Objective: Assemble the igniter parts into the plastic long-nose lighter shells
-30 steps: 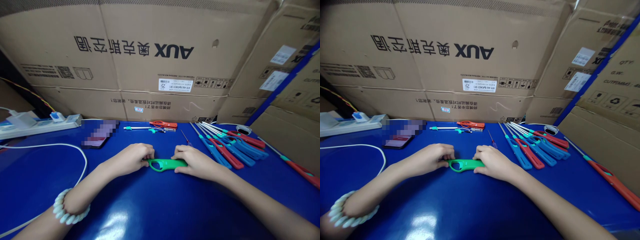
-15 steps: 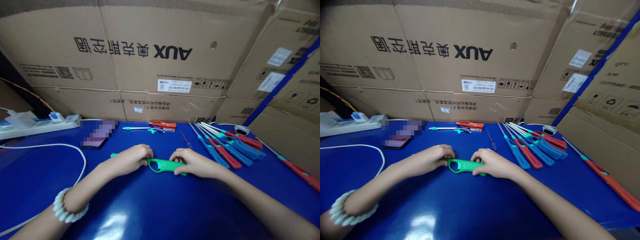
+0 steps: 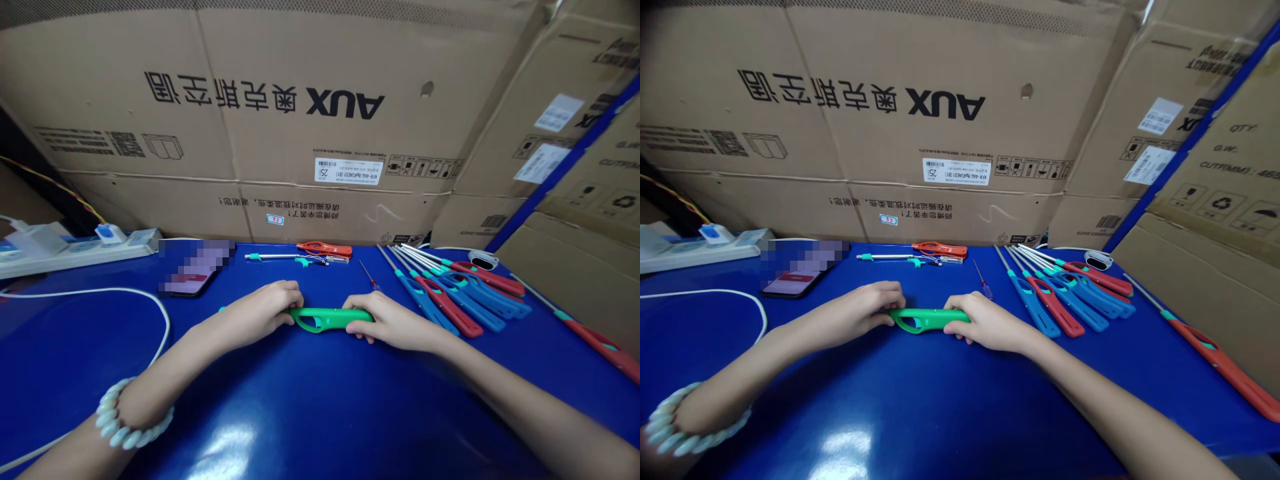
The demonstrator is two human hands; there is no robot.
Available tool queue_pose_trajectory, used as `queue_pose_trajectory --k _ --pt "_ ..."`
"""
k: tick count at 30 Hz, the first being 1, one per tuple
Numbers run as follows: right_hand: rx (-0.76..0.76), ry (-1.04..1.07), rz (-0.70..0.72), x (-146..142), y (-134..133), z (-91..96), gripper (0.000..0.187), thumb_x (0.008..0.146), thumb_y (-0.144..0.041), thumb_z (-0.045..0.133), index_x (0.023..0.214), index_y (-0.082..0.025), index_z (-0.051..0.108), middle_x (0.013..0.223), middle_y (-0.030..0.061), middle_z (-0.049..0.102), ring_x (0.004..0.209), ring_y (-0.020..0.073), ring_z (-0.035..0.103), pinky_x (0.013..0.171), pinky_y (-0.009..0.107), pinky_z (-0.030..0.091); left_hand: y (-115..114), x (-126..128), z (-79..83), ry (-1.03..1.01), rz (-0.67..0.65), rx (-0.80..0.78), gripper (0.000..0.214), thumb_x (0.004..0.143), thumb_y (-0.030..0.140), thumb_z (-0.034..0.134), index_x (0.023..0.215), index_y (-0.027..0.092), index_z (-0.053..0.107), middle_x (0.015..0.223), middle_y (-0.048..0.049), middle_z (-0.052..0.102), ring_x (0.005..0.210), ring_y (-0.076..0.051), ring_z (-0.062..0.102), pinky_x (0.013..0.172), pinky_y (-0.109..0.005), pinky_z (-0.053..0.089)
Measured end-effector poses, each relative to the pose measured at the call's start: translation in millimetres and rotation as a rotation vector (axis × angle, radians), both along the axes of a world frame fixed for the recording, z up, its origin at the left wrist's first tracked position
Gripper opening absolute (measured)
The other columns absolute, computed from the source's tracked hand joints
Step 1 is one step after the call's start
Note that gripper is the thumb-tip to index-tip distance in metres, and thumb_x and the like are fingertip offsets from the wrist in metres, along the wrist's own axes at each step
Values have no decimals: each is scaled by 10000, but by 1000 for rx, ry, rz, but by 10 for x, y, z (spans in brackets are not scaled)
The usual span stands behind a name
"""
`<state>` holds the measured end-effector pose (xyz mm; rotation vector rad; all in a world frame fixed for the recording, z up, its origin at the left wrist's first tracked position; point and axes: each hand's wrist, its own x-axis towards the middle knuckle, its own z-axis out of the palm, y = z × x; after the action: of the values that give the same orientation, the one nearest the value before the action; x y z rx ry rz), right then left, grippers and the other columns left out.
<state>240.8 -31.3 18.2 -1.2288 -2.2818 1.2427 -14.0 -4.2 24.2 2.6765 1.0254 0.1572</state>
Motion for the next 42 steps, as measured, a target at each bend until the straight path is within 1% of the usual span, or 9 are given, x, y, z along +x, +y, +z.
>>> queue_pose_trajectory --k 4,9,14,21,27,31,35,38,42 --pt "136 -133 -13 -4 -19 85 99 900 -259 522 901 -173 571 660 -14 600 553 123 565 561 218 408 -31 41 17 29 12 75 152 812 38 524 877 161 586 883 -44 602 853 -192 561 767 -303 446" --pt "430 -462 -3 -148 -145 131 130 917 -289 544 960 -172 581 864 73 682 790 215 635 634 255 354 -134 141 18 104 4 277 162 841 29 485 892 144 586 875 -61 589 830 -199 532 817 -351 443" --pt "539 -606 -19 -222 -202 107 172 958 -314 483 938 -164 565 806 76 691 704 224 653 540 264 254 -224 195 45 124 10 410 179 883 44 429 863 129 585 868 -81 558 825 -222 494 760 -359 450" --pt "547 -530 33 -190 -154 36 86 948 -262 489 967 -189 531 875 55 688 768 224 663 568 259 296 -241 216 25 143 -14 484 250 916 49 357 852 120 587 863 -93 549 795 -225 483 747 -373 446" --pt "584 -607 -15 -320 -205 -62 95 930 -263 525 954 -171 523 864 72 691 753 254 670 550 278 286 -296 271 21 196 -55 556 210 877 12 402 820 118 574 851 -92 543 789 -241 478 700 -364 424" --pt "618 -617 -21 -311 -189 -64 96 944 -263 490 945 -173 523 847 65 689 753 254 671 556 279 292 -293 277 57 176 -62 546 182 890 33 426 850 121 580 874 -86 543 801 -231 472 701 -347 397" --pt "613 -624 -6 -301 -184 -67 110 943 -276 485 945 -174 526 850 65 688 775 250 669 577 278 314 -255 292 -4 112 -80 458 27 879 150 568 894 136 585 928 -81 563 863 -241 474 721 -347 364" --pt "637 -637 27 -308 -190 -75 125 946 -283 485 954 -167 529 854 75 687 765 254 666 587 284 323 -237 325 -76 118 -66 405 84 891 174 569 814 140 571 853 -66 587 826 -231 487 708 -344 340" --pt "644 -608 54 -287 -166 -38 115 947 -275 503 934 -164 529 864 74 684 767 244 664 591 277 331 -246 351 -89 100 -54 425 93 891 156 556 799 142 558 840 -62 608 811 -225 498 704 -342 327"
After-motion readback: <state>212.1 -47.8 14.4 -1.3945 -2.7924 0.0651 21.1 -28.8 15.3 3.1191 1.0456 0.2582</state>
